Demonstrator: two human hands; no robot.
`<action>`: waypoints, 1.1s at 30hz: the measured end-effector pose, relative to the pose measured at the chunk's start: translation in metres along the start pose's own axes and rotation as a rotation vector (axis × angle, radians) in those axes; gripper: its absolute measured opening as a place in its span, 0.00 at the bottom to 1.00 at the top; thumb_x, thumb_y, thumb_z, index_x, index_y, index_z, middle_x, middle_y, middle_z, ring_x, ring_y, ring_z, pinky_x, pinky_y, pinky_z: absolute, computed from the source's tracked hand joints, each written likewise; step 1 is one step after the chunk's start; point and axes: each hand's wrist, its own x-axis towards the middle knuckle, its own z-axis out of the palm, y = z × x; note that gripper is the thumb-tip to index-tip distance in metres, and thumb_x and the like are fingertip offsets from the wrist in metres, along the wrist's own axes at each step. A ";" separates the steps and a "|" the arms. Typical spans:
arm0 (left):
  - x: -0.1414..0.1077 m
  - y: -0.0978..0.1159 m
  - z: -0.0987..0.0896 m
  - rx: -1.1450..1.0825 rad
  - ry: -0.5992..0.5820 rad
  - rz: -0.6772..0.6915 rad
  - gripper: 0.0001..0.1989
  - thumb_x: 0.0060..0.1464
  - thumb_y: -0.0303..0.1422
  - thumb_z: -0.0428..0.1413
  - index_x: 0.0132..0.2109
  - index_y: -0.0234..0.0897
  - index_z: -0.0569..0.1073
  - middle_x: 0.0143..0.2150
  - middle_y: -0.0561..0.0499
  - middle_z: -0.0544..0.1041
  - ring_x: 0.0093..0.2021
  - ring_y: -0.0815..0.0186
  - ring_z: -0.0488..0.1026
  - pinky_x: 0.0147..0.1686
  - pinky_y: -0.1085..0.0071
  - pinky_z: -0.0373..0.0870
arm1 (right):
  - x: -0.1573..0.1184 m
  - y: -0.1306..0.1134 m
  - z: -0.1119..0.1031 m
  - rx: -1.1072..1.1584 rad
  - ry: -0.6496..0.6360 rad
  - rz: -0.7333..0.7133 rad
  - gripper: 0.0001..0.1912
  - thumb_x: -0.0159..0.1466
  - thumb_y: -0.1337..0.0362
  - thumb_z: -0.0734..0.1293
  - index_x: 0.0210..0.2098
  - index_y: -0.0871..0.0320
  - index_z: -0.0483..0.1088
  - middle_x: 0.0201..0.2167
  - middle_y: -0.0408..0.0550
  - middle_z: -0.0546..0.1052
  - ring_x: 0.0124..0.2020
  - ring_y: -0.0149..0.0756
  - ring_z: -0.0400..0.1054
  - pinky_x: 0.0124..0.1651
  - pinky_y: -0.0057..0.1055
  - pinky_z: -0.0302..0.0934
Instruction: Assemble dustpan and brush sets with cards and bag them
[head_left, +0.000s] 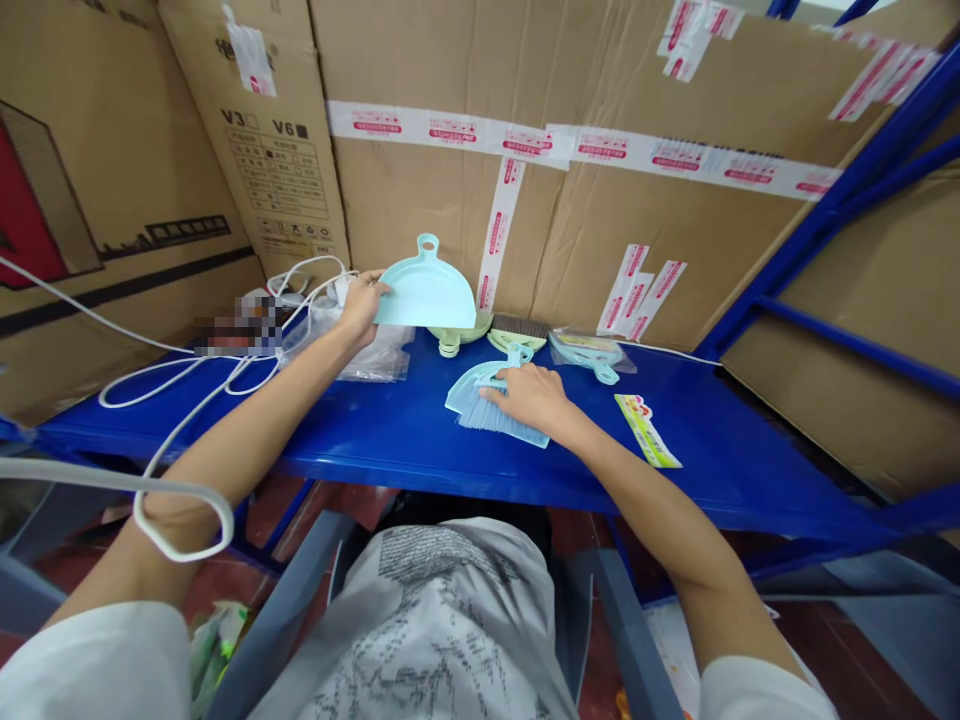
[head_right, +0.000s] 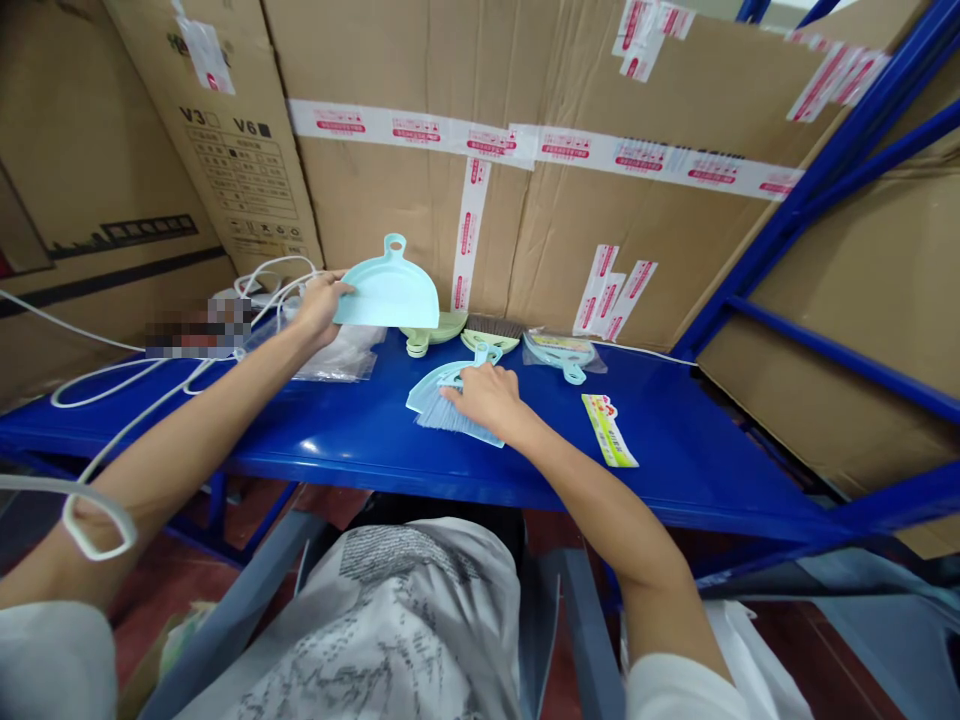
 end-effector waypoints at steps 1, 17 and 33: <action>-0.001 0.000 0.001 0.012 -0.011 0.010 0.13 0.44 0.29 0.59 0.40 0.37 0.74 0.37 0.48 0.78 0.42 0.57 0.78 0.40 0.64 0.76 | 0.001 -0.002 0.001 0.011 -0.005 0.008 0.33 0.74 0.39 0.60 0.60 0.57 0.79 0.56 0.66 0.81 0.59 0.63 0.75 0.56 0.51 0.67; -0.064 0.015 0.023 0.394 -0.427 0.391 0.19 0.51 0.25 0.52 0.42 0.39 0.85 0.56 0.48 0.82 0.59 0.53 0.75 0.68 0.49 0.66 | 0.000 0.025 -0.011 0.452 0.262 -0.200 0.25 0.73 0.41 0.64 0.56 0.52 0.75 0.56 0.52 0.80 0.60 0.49 0.73 0.62 0.42 0.63; -0.107 0.014 0.042 0.325 -0.787 0.220 0.21 0.64 0.50 0.62 0.57 0.46 0.85 0.68 0.44 0.76 0.71 0.46 0.69 0.75 0.44 0.55 | 0.004 0.019 -0.002 0.329 0.512 -0.162 0.27 0.72 0.36 0.64 0.54 0.50 0.76 0.49 0.52 0.72 0.52 0.48 0.68 0.44 0.37 0.60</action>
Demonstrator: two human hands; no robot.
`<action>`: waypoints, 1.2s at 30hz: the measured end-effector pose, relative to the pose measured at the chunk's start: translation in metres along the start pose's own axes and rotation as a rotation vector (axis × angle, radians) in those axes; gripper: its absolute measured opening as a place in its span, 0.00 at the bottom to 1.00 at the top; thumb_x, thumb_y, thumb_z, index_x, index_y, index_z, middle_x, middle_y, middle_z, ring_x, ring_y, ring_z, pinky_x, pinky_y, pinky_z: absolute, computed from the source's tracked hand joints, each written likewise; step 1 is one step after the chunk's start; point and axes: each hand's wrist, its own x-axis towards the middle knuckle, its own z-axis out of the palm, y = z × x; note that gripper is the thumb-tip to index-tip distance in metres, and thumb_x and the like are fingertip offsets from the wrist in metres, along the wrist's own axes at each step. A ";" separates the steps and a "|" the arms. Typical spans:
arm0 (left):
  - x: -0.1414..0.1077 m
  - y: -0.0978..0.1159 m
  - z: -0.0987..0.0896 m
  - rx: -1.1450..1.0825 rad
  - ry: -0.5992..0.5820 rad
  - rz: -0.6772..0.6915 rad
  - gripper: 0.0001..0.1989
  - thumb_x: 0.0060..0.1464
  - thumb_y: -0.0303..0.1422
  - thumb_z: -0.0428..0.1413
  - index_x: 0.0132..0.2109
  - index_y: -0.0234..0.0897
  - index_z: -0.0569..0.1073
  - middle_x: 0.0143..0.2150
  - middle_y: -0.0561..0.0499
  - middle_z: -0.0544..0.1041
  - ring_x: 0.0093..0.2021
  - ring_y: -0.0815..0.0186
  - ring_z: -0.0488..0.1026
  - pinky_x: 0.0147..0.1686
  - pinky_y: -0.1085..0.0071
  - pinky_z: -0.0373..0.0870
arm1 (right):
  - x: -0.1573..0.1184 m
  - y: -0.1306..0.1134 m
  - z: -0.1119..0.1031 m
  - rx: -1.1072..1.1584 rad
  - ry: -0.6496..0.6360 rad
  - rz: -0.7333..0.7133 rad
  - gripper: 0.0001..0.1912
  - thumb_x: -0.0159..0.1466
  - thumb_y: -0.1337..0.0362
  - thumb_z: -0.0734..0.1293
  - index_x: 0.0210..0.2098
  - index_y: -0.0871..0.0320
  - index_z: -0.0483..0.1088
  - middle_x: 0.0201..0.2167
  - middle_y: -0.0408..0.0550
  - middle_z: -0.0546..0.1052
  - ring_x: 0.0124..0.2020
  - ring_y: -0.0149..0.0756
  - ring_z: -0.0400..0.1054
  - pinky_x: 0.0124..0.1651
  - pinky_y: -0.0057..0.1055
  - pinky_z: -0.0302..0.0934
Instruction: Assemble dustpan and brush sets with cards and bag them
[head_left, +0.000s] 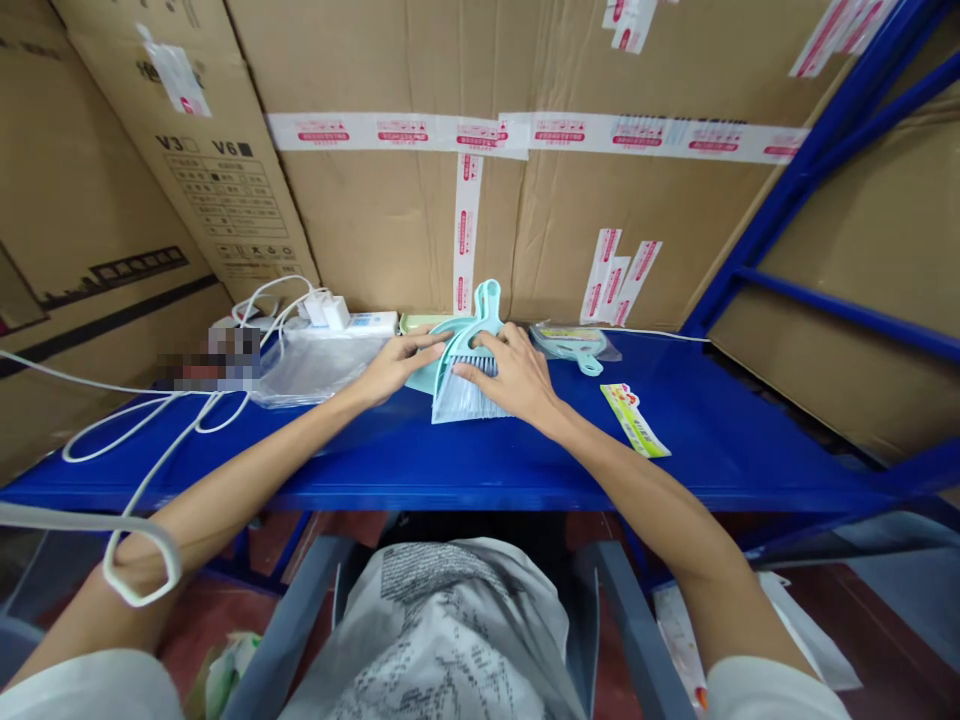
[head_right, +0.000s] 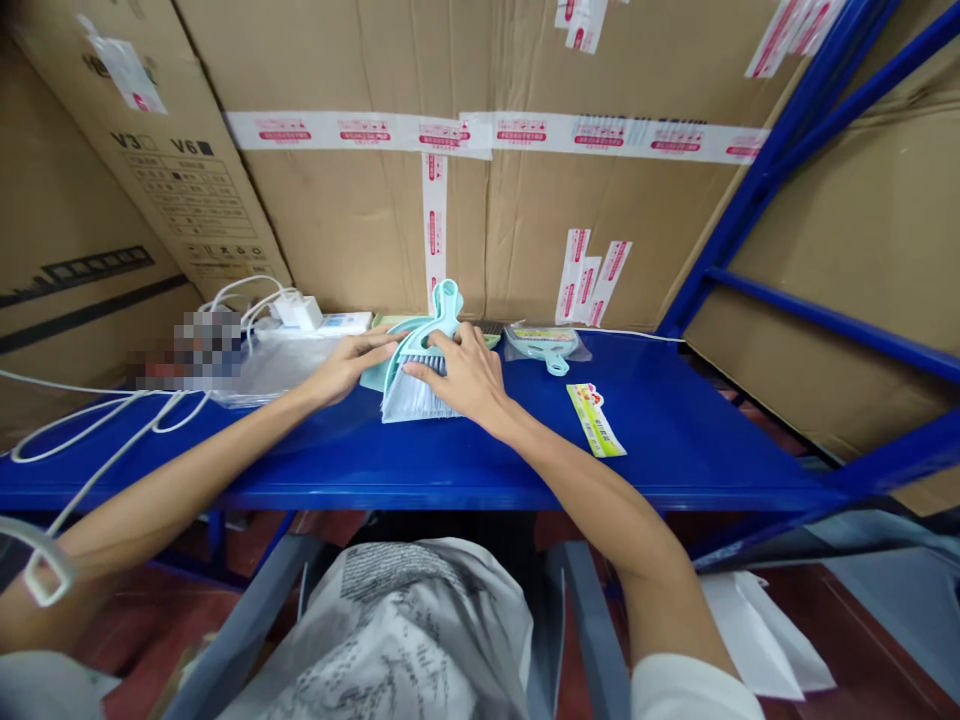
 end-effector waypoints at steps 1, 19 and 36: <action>0.000 -0.001 0.001 -0.004 -0.001 -0.005 0.22 0.63 0.51 0.63 0.56 0.46 0.85 0.68 0.44 0.76 0.71 0.45 0.69 0.75 0.44 0.54 | 0.000 0.000 0.000 0.000 -0.005 -0.002 0.27 0.72 0.36 0.64 0.54 0.51 0.76 0.48 0.52 0.72 0.52 0.48 0.68 0.43 0.36 0.60; 0.002 -0.009 0.007 0.156 -0.023 -0.004 0.22 0.57 0.42 0.63 0.57 0.44 0.85 0.61 0.43 0.81 0.64 0.47 0.75 0.71 0.47 0.64 | -0.001 0.002 -0.009 0.068 -0.227 0.015 0.27 0.71 0.38 0.67 0.56 0.51 0.77 0.52 0.56 0.76 0.59 0.51 0.69 0.51 0.40 0.63; 0.000 0.004 0.016 0.290 -0.010 0.084 0.21 0.60 0.36 0.57 0.58 0.45 0.85 0.59 0.48 0.82 0.62 0.50 0.77 0.70 0.53 0.67 | -0.003 0.003 -0.024 0.101 -0.267 -0.021 0.25 0.71 0.39 0.68 0.55 0.50 0.77 0.52 0.54 0.76 0.55 0.49 0.71 0.50 0.38 0.63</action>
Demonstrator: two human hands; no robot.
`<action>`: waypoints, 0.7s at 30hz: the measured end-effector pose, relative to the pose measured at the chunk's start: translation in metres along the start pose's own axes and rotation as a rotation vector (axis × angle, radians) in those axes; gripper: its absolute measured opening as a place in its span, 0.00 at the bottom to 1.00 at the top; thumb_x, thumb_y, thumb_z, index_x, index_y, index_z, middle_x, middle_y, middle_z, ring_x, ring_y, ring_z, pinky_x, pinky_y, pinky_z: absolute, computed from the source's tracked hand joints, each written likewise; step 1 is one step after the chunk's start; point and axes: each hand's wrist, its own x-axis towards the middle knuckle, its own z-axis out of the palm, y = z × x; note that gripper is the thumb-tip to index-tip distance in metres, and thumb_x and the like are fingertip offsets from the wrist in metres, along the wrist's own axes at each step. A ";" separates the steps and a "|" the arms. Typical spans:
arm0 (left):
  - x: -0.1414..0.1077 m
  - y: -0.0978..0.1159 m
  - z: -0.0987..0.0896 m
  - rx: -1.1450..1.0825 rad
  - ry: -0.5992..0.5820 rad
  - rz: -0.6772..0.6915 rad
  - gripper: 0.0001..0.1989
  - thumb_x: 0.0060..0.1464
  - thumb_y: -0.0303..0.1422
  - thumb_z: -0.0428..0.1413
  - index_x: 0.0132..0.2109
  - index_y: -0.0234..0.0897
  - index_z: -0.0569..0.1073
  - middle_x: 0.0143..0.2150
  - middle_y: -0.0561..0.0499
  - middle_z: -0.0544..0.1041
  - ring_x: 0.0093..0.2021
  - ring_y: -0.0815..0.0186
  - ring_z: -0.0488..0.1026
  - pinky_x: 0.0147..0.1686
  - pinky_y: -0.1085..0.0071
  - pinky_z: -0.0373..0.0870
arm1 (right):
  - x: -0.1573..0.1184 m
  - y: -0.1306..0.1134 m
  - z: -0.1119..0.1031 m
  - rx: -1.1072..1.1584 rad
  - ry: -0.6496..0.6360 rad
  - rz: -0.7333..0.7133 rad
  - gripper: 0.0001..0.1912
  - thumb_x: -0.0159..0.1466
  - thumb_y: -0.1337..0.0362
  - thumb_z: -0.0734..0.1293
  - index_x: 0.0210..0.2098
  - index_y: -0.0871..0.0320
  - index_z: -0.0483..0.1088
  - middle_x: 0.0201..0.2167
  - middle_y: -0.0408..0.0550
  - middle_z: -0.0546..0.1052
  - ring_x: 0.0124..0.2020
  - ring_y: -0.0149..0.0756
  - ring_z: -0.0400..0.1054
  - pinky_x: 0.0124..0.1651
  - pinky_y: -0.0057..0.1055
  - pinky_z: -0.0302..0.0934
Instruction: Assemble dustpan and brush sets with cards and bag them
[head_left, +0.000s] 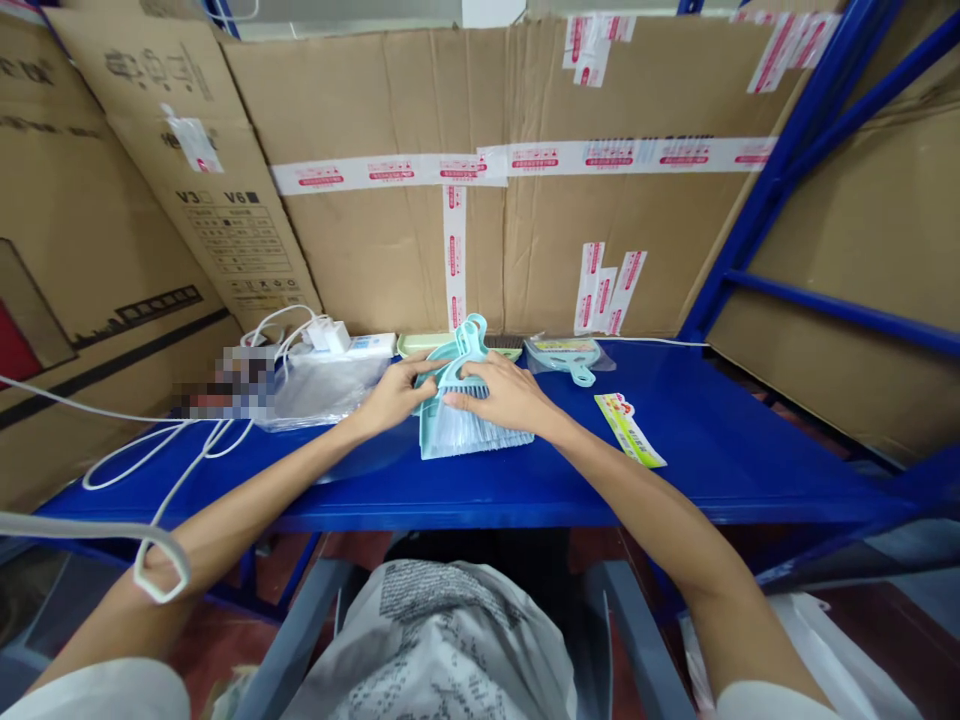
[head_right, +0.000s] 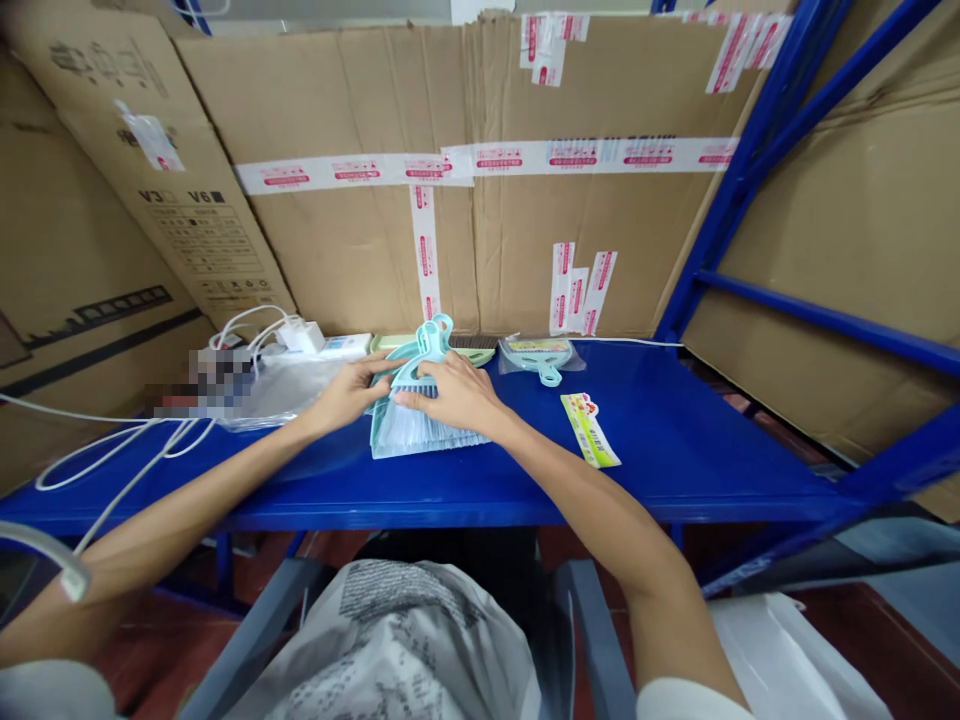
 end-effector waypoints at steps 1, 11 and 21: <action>0.000 0.000 0.000 0.001 0.002 0.011 0.21 0.60 0.36 0.57 0.58 0.46 0.85 0.59 0.48 0.82 0.60 0.51 0.78 0.69 0.53 0.68 | 0.000 0.000 -0.001 0.005 0.002 -0.006 0.25 0.71 0.39 0.69 0.55 0.51 0.77 0.51 0.54 0.76 0.55 0.49 0.71 0.50 0.38 0.62; 0.010 -0.036 -0.011 0.047 0.106 -0.070 0.20 0.58 0.35 0.57 0.53 0.40 0.86 0.51 0.45 0.85 0.50 0.48 0.81 0.57 0.51 0.75 | -0.012 -0.007 -0.039 0.335 0.016 -0.236 0.32 0.69 0.32 0.63 0.47 0.55 0.74 0.44 0.50 0.76 0.42 0.41 0.69 0.45 0.38 0.65; 0.024 -0.082 -0.086 -0.168 0.634 -0.082 0.12 0.60 0.31 0.59 0.49 0.39 0.82 0.52 0.46 0.85 0.54 0.57 0.79 0.60 0.58 0.73 | -0.032 0.056 -0.070 0.002 -0.172 -0.146 0.34 0.71 0.32 0.58 0.43 0.56 0.76 0.39 0.51 0.72 0.40 0.44 0.66 0.48 0.40 0.61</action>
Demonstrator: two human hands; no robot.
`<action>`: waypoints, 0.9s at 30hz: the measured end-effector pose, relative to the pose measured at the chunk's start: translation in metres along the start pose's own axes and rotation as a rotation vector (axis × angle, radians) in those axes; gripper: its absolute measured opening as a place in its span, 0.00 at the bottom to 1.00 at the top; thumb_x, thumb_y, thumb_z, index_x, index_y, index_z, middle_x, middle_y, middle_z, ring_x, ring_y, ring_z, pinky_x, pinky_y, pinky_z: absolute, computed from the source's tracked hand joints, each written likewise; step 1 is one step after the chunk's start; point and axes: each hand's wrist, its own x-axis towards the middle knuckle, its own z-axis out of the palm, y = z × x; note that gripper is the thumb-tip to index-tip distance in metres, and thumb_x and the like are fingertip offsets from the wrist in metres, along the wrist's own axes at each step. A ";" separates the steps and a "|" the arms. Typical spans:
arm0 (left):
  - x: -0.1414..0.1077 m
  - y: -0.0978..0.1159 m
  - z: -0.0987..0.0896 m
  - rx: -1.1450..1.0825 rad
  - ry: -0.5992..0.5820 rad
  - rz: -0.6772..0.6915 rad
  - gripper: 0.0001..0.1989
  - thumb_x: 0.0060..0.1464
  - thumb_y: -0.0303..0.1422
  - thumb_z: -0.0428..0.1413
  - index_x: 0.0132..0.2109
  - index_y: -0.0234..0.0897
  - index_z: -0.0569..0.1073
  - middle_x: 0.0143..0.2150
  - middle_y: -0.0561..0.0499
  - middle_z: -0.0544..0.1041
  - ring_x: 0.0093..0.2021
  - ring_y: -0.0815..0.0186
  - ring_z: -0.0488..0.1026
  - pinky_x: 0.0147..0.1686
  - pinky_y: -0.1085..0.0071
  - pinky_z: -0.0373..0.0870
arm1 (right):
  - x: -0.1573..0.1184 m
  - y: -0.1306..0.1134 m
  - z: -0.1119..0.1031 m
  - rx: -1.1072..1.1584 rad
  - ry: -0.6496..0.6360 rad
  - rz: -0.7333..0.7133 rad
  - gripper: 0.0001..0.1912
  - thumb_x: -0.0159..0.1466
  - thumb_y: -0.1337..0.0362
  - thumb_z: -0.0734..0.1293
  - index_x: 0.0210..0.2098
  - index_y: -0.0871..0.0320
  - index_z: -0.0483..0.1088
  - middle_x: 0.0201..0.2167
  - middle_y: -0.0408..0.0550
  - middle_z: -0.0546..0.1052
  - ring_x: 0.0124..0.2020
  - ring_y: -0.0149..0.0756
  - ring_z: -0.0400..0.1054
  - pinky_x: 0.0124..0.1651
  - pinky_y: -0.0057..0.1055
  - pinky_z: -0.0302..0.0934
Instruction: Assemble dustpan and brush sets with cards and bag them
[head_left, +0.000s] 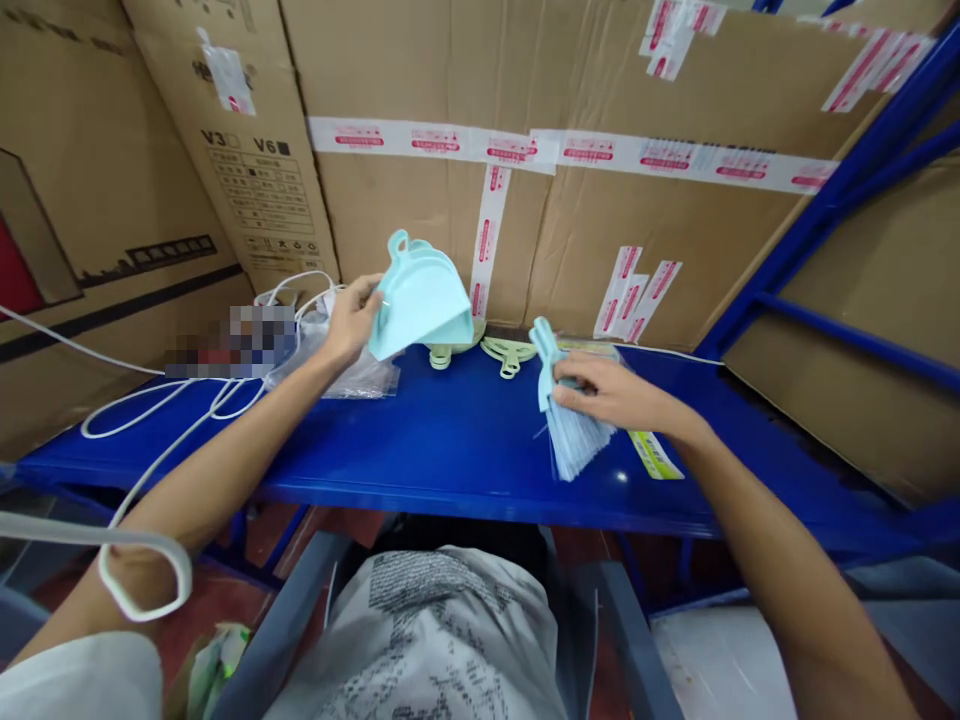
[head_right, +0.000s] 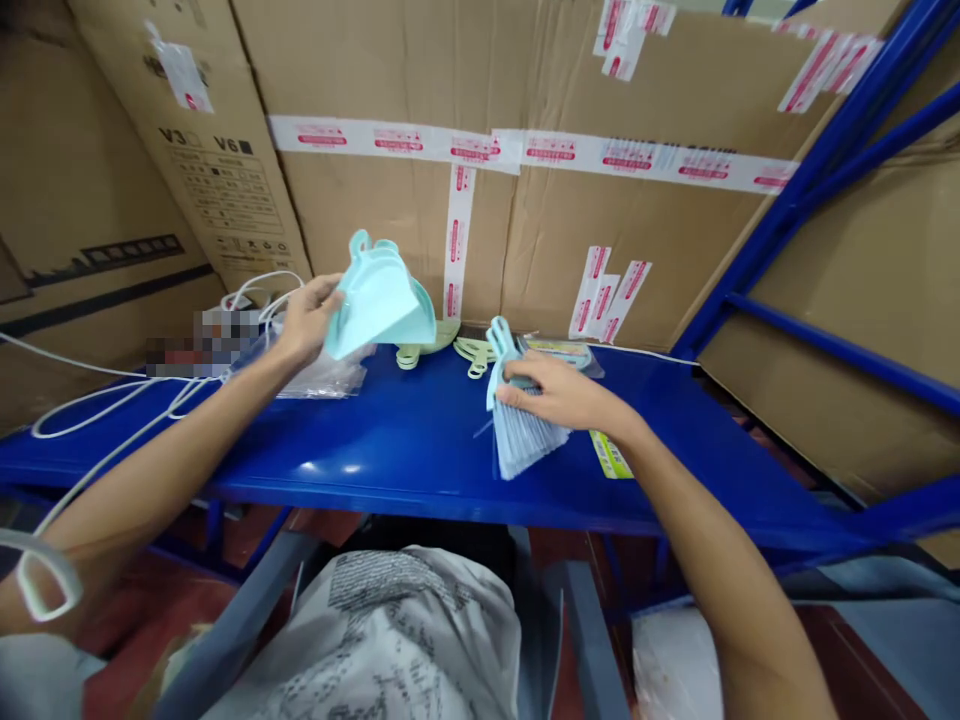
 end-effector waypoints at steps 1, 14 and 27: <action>0.002 -0.003 -0.002 -0.037 0.009 -0.020 0.11 0.60 0.31 0.60 0.49 0.38 0.81 0.51 0.47 0.85 0.53 0.58 0.80 0.58 0.60 0.74 | 0.001 0.004 0.012 -0.031 -0.063 -0.016 0.33 0.73 0.34 0.57 0.42 0.56 0.77 0.39 0.52 0.72 0.43 0.45 0.67 0.50 0.41 0.61; -0.015 0.018 0.002 0.085 -0.139 -0.066 0.25 0.60 0.43 0.71 0.55 0.30 0.78 0.44 0.48 0.83 0.48 0.59 0.82 0.57 0.52 0.77 | 0.013 0.055 0.034 -0.006 -0.327 -0.188 0.24 0.75 0.43 0.62 0.43 0.51 0.84 0.45 0.54 0.81 0.48 0.49 0.75 0.53 0.46 0.66; -0.023 0.043 0.012 0.147 -0.260 -0.267 0.21 0.54 0.50 0.72 0.45 0.38 0.85 0.31 0.53 0.81 0.25 0.72 0.75 0.22 0.79 0.70 | 0.161 0.022 -0.034 -0.225 0.009 -0.551 0.40 0.59 0.68 0.79 0.68 0.50 0.64 0.79 0.54 0.52 0.72 0.63 0.63 0.62 0.53 0.69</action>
